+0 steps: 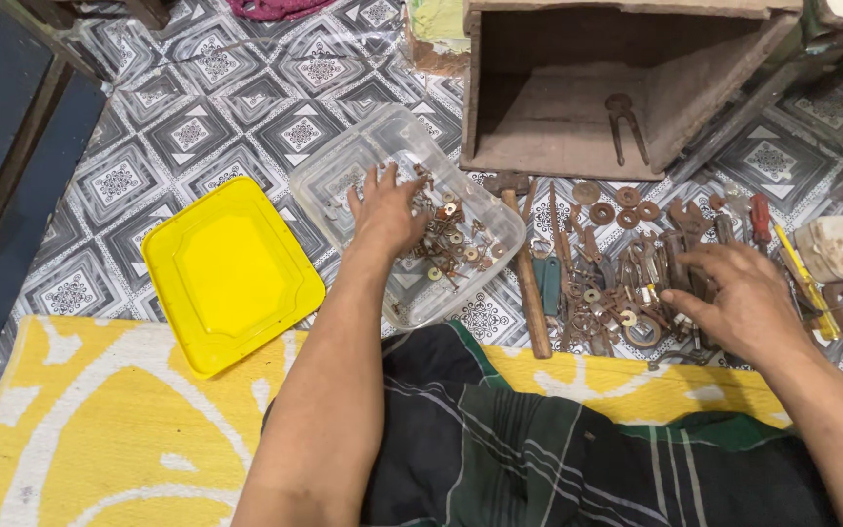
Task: The person sits on a patterned rug and sorts small metal hardware parts, including washers and nuts, from a clear plastic container onto the floor. They repeatedly scoop and spread the parts with both hands.
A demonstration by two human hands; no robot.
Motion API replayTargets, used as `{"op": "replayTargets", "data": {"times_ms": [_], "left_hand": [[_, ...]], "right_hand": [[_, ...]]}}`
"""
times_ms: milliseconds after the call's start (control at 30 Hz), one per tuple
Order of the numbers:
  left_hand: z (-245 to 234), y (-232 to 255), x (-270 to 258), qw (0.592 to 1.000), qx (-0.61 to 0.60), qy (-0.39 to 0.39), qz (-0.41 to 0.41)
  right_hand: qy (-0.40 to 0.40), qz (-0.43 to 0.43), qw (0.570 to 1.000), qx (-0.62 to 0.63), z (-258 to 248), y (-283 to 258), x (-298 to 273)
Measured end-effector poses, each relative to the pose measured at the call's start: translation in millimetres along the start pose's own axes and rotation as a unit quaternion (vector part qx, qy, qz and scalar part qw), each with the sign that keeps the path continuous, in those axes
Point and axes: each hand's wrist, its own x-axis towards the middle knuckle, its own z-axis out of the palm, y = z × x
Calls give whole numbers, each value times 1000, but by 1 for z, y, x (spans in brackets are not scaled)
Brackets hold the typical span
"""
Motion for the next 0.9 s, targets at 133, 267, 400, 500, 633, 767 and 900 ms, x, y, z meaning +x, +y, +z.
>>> {"op": "replayTargets", "data": {"times_ms": [133, 267, 400, 500, 633, 767, 900], "left_hand": [[-15, -12, 7, 995, -47, 80, 24], [-29, -39, 4, 995, -75, 56, 22], [-38, -71, -2, 986, -102, 127, 40], [-37, -81, 4, 984, -109, 137, 9], [-25, -76, 11, 988, -116, 103, 11], [-7, -58, 25, 995, -60, 65, -38], [29, -40, 45, 997, 26, 58, -44]], "right_hand": [[24, -8, 1000, 0, 0, 3, -3], [13, -18, 999, 26, 4, 4, 0], [-9, -23, 1000, -3, 10, 5, 2], [-12, -29, 999, 8, 12, 5, 1], [-19, -19, 1000, -4, 9, 5, -2], [-11, -21, 1000, 3, 9, -2, -1], [-19, -37, 999, -32, 12, -7, -3]]}}
